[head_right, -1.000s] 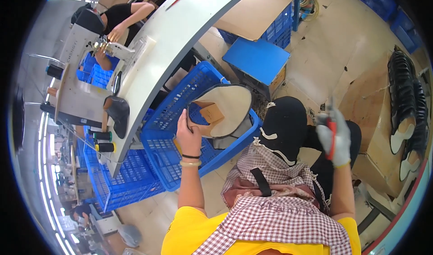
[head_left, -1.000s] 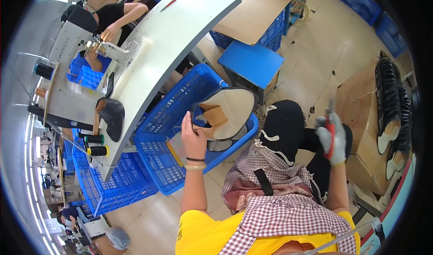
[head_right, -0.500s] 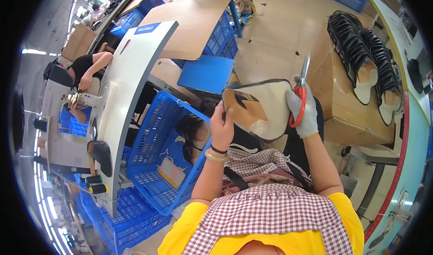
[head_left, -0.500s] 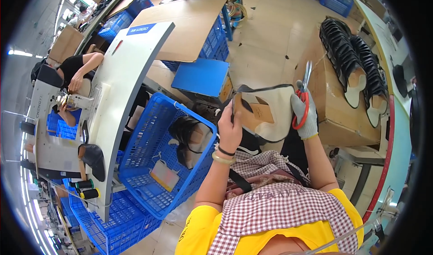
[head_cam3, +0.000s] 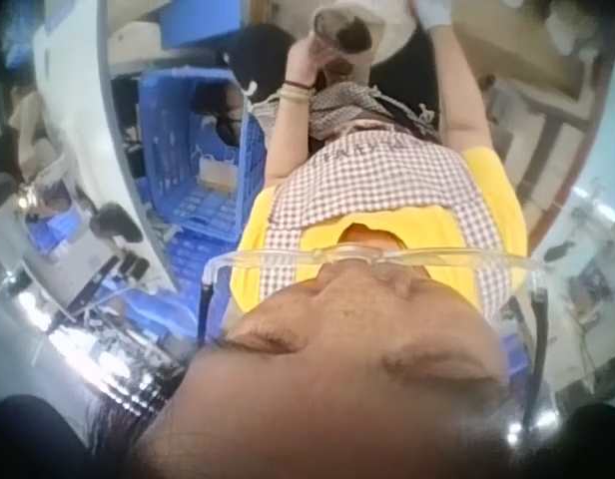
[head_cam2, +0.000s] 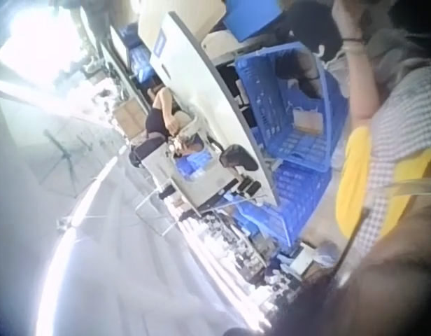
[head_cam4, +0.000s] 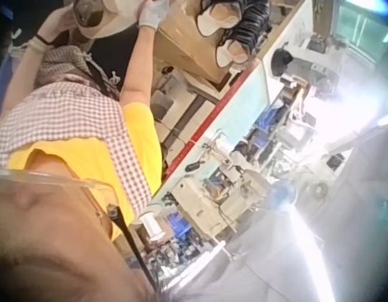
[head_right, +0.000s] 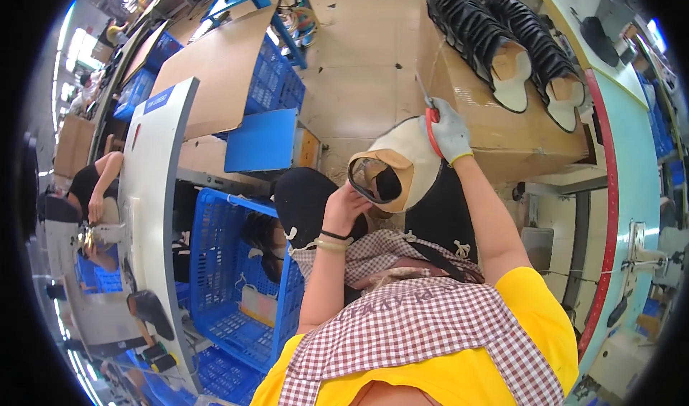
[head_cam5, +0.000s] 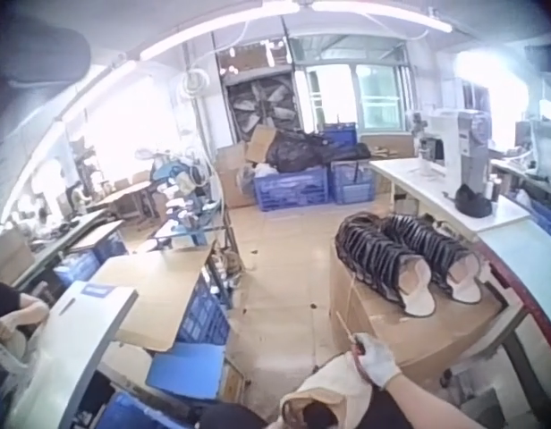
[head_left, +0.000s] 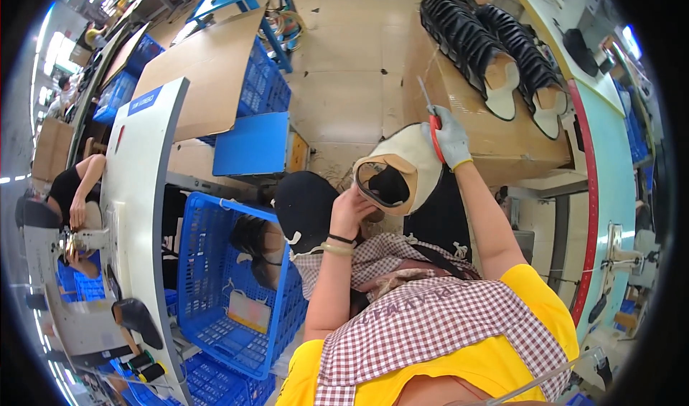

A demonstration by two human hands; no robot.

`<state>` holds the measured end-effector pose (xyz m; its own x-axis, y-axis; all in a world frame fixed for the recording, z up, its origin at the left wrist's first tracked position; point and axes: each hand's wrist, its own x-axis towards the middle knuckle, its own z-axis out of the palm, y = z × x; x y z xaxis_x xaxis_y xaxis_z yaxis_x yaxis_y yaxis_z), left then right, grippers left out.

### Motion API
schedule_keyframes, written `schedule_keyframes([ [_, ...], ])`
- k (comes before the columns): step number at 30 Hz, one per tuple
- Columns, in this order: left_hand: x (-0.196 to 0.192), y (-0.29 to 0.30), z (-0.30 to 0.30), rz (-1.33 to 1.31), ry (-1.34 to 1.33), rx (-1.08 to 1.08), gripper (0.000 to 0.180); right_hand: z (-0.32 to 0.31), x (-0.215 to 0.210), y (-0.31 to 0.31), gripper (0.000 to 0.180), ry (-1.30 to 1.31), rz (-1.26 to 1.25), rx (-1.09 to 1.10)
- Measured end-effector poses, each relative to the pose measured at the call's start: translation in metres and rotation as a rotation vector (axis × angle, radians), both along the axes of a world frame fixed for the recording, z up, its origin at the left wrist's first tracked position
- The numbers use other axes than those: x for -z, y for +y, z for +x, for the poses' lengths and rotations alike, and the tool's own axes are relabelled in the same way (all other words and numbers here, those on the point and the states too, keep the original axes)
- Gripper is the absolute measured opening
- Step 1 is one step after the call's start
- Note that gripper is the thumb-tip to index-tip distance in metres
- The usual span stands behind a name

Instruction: Trimming excess material from the edges of shoe components using scissors.

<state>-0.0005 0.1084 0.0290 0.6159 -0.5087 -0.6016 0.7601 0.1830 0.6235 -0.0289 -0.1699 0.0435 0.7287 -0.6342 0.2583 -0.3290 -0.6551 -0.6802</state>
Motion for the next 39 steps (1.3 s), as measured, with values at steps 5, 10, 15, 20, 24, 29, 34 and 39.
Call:
schedule_keyframes([
  [5, 0.005, -0.001, -0.033, 0.217, -0.804, 0.084, 0.023, 0.007, -0.007, -0.005, 0.036, 0.219, -0.041, -0.111],
  [10, 0.037, -0.011, -0.058, 0.317, -1.271, 0.367, 0.026, 0.029, -0.019, 0.012, 0.036, 0.372, 0.033, -0.115],
  [15, 0.014, -0.006, -0.044, 0.275, -0.788, 0.308, 0.021, 0.011, -0.011, 0.023, 0.050, 0.025, 0.146, 0.010],
  [20, -0.005, -0.005, -0.037, 0.394, -0.477, 0.144, 0.031, -0.034, -0.025, 0.039, 0.057, 0.149, 0.532, 0.109],
  [24, -0.002, 0.001, -0.037, 0.808, -0.833, 0.001, 0.034, -0.079, -0.053, 0.053, 0.062, 0.365, 0.501, -0.124],
  [29, -0.050, -0.015, -0.035, 0.865, -1.665, 0.013, 0.027, -0.130, -0.079, 0.061, 0.075, 0.353, 1.140, -0.445],
  [34, -0.039, -0.011, -0.026, 0.798, -1.836, 0.265, 0.014, -0.148, -0.055, 0.056, 0.076, 0.330, 1.527, -0.671],
  [39, -0.030, 0.007, -0.034, 0.598, -1.675, -0.018, 0.007, -0.143, -0.043, 0.057, 0.076, 0.393, 1.704, -0.799],
])
